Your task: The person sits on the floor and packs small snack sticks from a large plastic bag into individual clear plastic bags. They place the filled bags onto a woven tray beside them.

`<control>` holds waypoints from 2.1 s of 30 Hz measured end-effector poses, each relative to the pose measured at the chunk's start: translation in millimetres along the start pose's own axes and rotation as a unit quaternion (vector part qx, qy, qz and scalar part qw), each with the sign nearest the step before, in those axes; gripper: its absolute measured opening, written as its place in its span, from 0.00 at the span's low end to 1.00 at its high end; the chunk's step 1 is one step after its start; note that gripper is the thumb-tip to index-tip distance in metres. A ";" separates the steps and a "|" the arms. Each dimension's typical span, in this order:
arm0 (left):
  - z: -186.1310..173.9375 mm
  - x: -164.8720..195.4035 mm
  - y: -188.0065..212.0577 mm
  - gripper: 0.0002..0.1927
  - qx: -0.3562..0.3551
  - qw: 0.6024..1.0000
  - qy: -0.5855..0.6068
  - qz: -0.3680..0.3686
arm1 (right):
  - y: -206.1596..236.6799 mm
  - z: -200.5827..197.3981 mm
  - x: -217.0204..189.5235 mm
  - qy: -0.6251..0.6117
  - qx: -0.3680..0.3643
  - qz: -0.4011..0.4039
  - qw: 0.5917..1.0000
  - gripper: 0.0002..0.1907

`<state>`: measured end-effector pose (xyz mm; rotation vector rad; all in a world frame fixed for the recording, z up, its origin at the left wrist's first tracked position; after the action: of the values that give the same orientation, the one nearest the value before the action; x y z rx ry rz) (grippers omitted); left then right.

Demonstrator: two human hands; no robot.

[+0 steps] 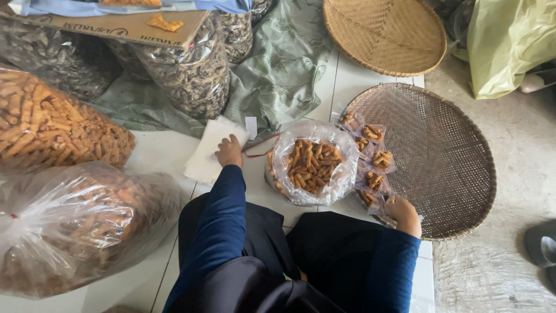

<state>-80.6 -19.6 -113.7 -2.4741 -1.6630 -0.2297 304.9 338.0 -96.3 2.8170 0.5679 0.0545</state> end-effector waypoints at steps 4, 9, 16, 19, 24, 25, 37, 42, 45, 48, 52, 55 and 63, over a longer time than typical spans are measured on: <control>-2.6 2.5 -9.0 0.19 0.034 0.998 -0.024 0.045 | 2.4 15.5 2.7 0.022 -0.109 -0.003 0.994 0.25; 8.1 4.8 -12.1 0.18 0.057 0.998 -0.002 0.030 | 18.2 24.2 2.5 0.010 -0.127 -0.025 0.992 0.26; -10.0 1.0 -25.8 0.12 0.050 0.997 0.054 -0.009 | 55.6 -28.2 -18.6 -0.115 0.049 -0.032 0.992 0.28; -24.0 -6.2 -24.2 0.08 0.039 0.998 0.045 -0.032 | 72.9 -48.2 -24.1 -0.164 0.085 -0.009 0.983 0.25; -32.5 -20.0 -23.3 0.07 0.059 0.995 0.070 -0.034 | 86.7 -63.0 -37.2 -0.242 0.145 -0.039 0.958 0.25; -33.8 -21.7 -25.1 0.03 0.091 0.993 0.057 -0.040 | 88.5 -63.9 -39.5 -0.247 0.154 -0.047 0.956 0.24; -115.1 -13.1 -18.1 0.22 0.319 0.867 0.375 0.073 | 132.4 -107.5 -75.7 -0.403 0.204 -0.162 0.877 0.15; -154.3 17.0 27.1 0.34 0.353 0.779 0.464 0.230 | 185.7 -141.3 -118.0 -0.519 0.183 -0.320 0.771 0.09; -175.3 36.9 51.5 0.41 0.361 0.756 0.418 0.352 | 231.7 -153.7 -146.8 -0.458 0.230 -0.431 0.742 0.10; -191.0 58.3 69.8 0.41 0.348 0.729 0.308 0.502 | 259.9 -161.5 -173.0 -0.384 0.288 -0.479 0.735 0.14; -197.5 80.3 91.4 0.37 0.293 0.718 0.291 0.561 | 260.1 -166.7 -192.2 -0.289 0.338 -0.486 0.752 0.21; -195.1 94.1 103.8 0.30 0.285 0.713 0.255 0.587 | 251.1 -159.4 -195.0 -0.253 0.345 -0.486 0.762 0.20; -171.2 126.9 144.2 0.19 0.351 0.653 0.172 0.649 | 222.2 -131.9 -187.3 -0.297 0.222 -0.512 0.775 0.22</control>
<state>93.1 5.3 74.4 -2.0909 0.3880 0.1279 203.8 101.7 92.9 2.2226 1.9846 -1.2467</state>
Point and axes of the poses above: each hand's wrist, its own y-axis away from the middle knuckle, its own z-axis out of the palm, x = y × z, the point moved 2 cm from there along -y, towards the middle knuckle, and after that the axes turned 10 degrees about z, right-handed, at the moved point
